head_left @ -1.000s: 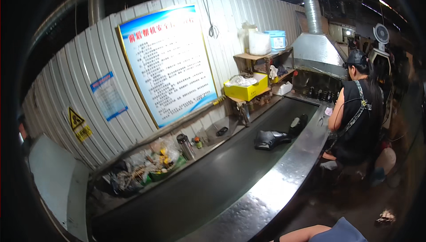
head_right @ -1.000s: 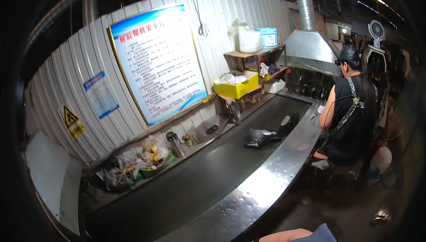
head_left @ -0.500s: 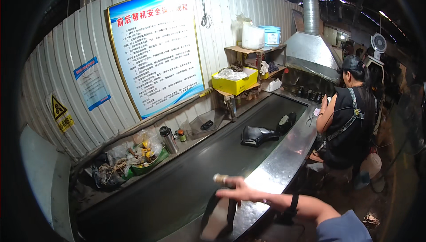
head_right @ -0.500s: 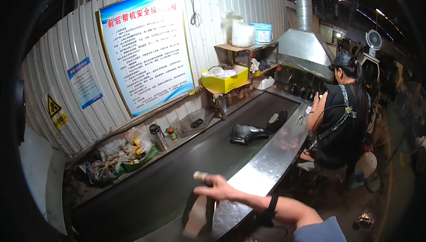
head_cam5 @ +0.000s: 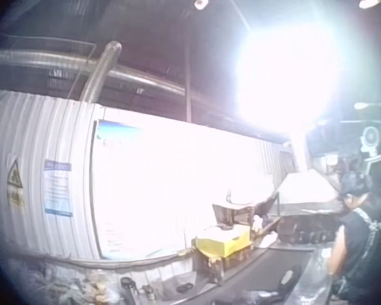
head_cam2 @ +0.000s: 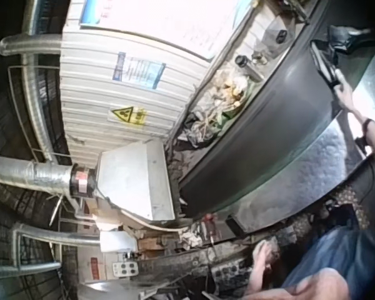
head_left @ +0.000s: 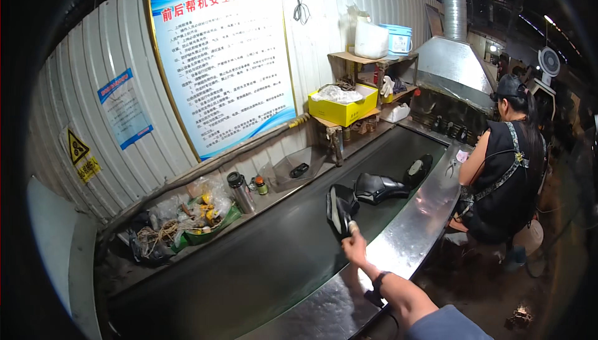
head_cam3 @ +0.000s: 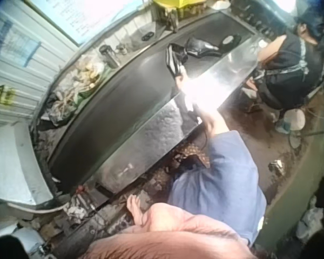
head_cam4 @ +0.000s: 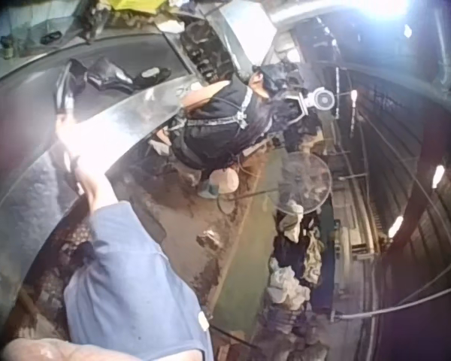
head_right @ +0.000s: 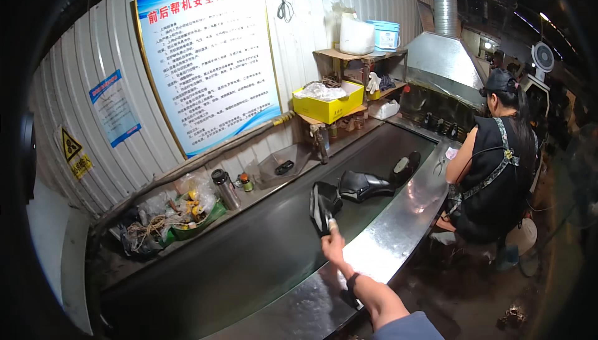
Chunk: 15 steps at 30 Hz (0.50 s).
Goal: Operating a toe-lasting machine to shape shoe uppers around a last in a manufacturing facility.
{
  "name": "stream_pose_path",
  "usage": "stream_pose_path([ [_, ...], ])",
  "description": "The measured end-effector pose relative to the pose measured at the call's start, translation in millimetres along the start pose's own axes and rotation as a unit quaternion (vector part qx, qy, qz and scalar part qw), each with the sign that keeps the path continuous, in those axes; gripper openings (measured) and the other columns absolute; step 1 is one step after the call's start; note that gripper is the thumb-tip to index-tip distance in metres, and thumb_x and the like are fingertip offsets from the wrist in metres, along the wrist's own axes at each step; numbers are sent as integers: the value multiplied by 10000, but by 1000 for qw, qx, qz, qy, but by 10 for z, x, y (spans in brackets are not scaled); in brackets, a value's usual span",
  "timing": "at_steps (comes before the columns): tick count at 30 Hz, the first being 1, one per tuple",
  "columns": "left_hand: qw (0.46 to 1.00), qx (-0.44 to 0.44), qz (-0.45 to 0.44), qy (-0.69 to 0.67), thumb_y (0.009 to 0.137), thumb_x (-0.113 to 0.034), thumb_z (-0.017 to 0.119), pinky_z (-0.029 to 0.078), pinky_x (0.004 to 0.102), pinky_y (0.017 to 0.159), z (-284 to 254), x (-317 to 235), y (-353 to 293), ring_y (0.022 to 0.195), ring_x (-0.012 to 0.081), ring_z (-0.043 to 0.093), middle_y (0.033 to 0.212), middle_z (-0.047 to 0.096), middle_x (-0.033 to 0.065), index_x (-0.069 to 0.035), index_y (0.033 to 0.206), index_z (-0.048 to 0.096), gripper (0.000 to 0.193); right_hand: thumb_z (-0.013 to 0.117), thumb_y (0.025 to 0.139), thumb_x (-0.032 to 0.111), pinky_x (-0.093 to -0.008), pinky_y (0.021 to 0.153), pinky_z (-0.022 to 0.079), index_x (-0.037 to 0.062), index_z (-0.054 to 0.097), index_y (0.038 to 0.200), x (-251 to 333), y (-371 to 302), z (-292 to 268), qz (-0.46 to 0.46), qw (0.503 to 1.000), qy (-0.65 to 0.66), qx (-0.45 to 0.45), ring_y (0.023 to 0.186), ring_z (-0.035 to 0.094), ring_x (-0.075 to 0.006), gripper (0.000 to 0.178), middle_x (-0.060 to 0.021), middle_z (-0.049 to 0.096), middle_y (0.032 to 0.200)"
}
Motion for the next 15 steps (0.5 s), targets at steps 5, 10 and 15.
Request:
stream_pose_path([
  [5, 937, 28, 207, 281, 974, -203, 634, 479, 380, 980, 61, -162, 1026, 1125, 294, 591, 1292, 587, 195, 60, 1323, 526, 450, 603, 916, 170, -484, 854, 490, 18, 564, 1207, -62, -769, -424, -97, 974, -151, 137, 923, 649, -406, 331, -234, 668, 940],
  [10, 771, -165, 308, 533, 997, -502, 493, 341, 507, 1105, 538, -456, 1794, 1315, 401, 455, 1466, 441, 237, -45, 1420, 490, 623, 536, 972, 372, -640, 1101, 252, 15, 462, 1372, -415, -1155, -1094, -86, 925, -315, 193, 1375, 391, -385, 541, -228, 487, 1401],
  [15, 622, -378, 285, 623, 959, -698, 358, 280, 608, 1084, 1029, -173, 2105, 1416, 347, 346, 1552, 365, 140, -184, 1485, 417, 738, 353, 996, 586, -686, 1159, 59, 29, 406, 1459, -481, -1248, -1095, -43, 850, -470, 235, 1475, 233, -390, 726, -198, 324, 1563],
])
Point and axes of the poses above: each hand's wrist, its own y-axis towards the middle knuckle, its own z-axis out of the palm, x = y × z, the point moved 3 cm from there along y, towards the middle knuckle
